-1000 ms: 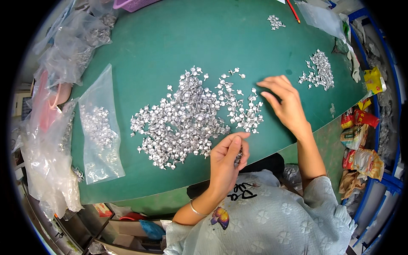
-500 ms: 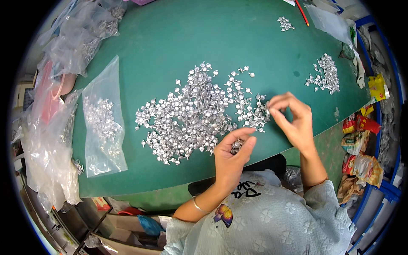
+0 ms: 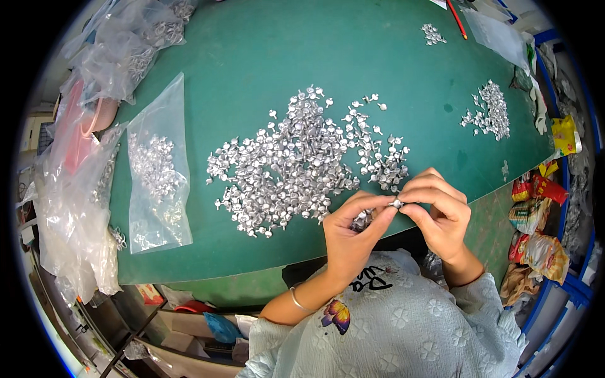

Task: The person sits at a green workbench and repeatedly picks up small silver metal pieces from a large pile. They manipulate each piece individually with both hands, appearing to join or adjust them, before placing the finished units into a separate pile on the right side of the table.

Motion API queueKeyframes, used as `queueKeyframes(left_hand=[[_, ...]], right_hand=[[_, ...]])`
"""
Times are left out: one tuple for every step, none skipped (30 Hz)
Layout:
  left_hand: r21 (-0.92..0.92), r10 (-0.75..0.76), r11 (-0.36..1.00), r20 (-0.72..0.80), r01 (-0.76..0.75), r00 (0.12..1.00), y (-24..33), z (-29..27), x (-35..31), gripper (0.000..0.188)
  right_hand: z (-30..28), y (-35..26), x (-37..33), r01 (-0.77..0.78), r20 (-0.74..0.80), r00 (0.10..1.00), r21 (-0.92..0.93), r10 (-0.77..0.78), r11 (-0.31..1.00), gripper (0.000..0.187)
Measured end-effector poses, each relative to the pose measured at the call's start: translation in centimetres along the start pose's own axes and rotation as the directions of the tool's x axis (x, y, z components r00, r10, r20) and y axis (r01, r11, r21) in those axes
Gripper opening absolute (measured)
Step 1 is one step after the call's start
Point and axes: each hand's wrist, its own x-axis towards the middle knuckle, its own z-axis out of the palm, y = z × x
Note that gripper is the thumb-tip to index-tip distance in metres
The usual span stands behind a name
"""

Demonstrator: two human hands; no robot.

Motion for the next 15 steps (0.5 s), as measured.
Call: queueKeyframes(left_hand=[[-0.013, -0.012, 1.0, 0.005, 0.012, 1.0, 0.09, 0.02, -0.06, 0.015], [-0.026, -0.024, 0.999, 0.01, 0.024, 1.0, 0.14, 0.04, -0.09, 0.015], [-0.026, -0.008, 1.0, 0.007, 0.009, 1.0, 0.13, 0.05, -0.1, 0.015], [-0.025, 0.007, 1.0, 0.003, -0.007, 1.0, 0.12, 0.09, -0.1, 0.015], [-0.024, 0.022, 0.999, -0.001, -0.022, 1.0, 0.12, 0.1, -0.1, 0.015], [-0.023, 0.024, 0.999, 0.001, -0.024, 1.0, 0.1, 0.06, -0.11, 0.015], [-0.021, 0.027, 0.999, 0.004, -0.027, 1.0, 0.08, 0.0, -0.13, 0.015], [-0.02, 0.029, 0.999, 0.006, -0.029, 1.0, 0.06, -0.04, -0.14, 0.015], [-0.015, 0.043, 0.999, 0.012, -0.043, 0.999, 0.03, -0.06, -0.12, 0.016], [-0.01, 0.057, 0.998, 0.018, -0.057, 0.998, -0.01, -0.08, -0.07, 0.016], [-0.005, 0.071, 0.997, 0.024, -0.071, 0.997, -0.02, -0.09, -0.06, 0.017], [-0.008, 0.071, 0.997, 0.024, -0.071, 0.997, -0.02, -0.1, -0.05, 0.017], [-0.011, 0.071, 0.997, 0.025, -0.07, 0.997, 0.0, -0.1, -0.05, 0.017], [-0.014, 0.07, 0.997, 0.026, -0.07, 0.997, 0.02, -0.1, -0.05, 0.017], [-0.011, 0.076, 0.997, 0.028, -0.076, 0.997, 0.05, -0.1, -0.04, 0.017]], right_hand=[[-0.01, -0.13, 0.02, 0.005, -0.003, 1.0, -0.011, -0.005, 1.0, 0.014], [-0.01, -0.33, 0.05, 0.01, -0.006, 1.0, -0.021, -0.01, 1.0, 0.014], [-0.01, -0.48, 0.07, 0.014, -0.009, 1.0, -0.032, -0.014, 0.999, 0.013], [-0.02, -0.56, 0.08, 0.03, -0.009, 1.0, -0.046, -0.03, 0.999, 0.013], [-0.03, -0.61, 0.09, 0.045, -0.009, 0.999, -0.059, -0.046, 0.997, 0.013], [-0.03, -0.63, 0.09, 0.061, -0.009, 0.998, -0.072, -0.062, 0.996, 0.013], [-0.03, -0.65, 0.07, 0.06, -0.01, 0.998, -0.073, -0.061, 0.996, 0.013], [-0.04, -0.65, 0.04, 0.06, -0.01, 0.998, -0.074, -0.061, 0.995, 0.013], [-0.05, -0.66, 0.02, 0.059, -0.01, 0.998, -0.074, -0.06, 0.995, 0.013], [-0.03, -0.67, 0.0, 0.061, -0.012, 0.998, -0.071, -0.062, 0.996, 0.013], [-0.02, -0.68, 0.0, 0.062, -0.013, 0.998, -0.069, -0.064, 0.996, 0.013], [-0.02, -0.67, -0.02, 0.064, -0.015, 0.998, -0.067, -0.065, 0.996, 0.013], [-0.02, -0.65, -0.04, 0.065, -0.016, 0.998, -0.065, -0.066, 0.996, 0.013], [-0.01, -0.61, -0.08, 0.065, -0.018, 0.998, -0.062, -0.066, 0.996, 0.013], [0.0, -0.57, -0.09, 0.066, -0.018, 0.998, -0.059, -0.068, 0.996, 0.013]])
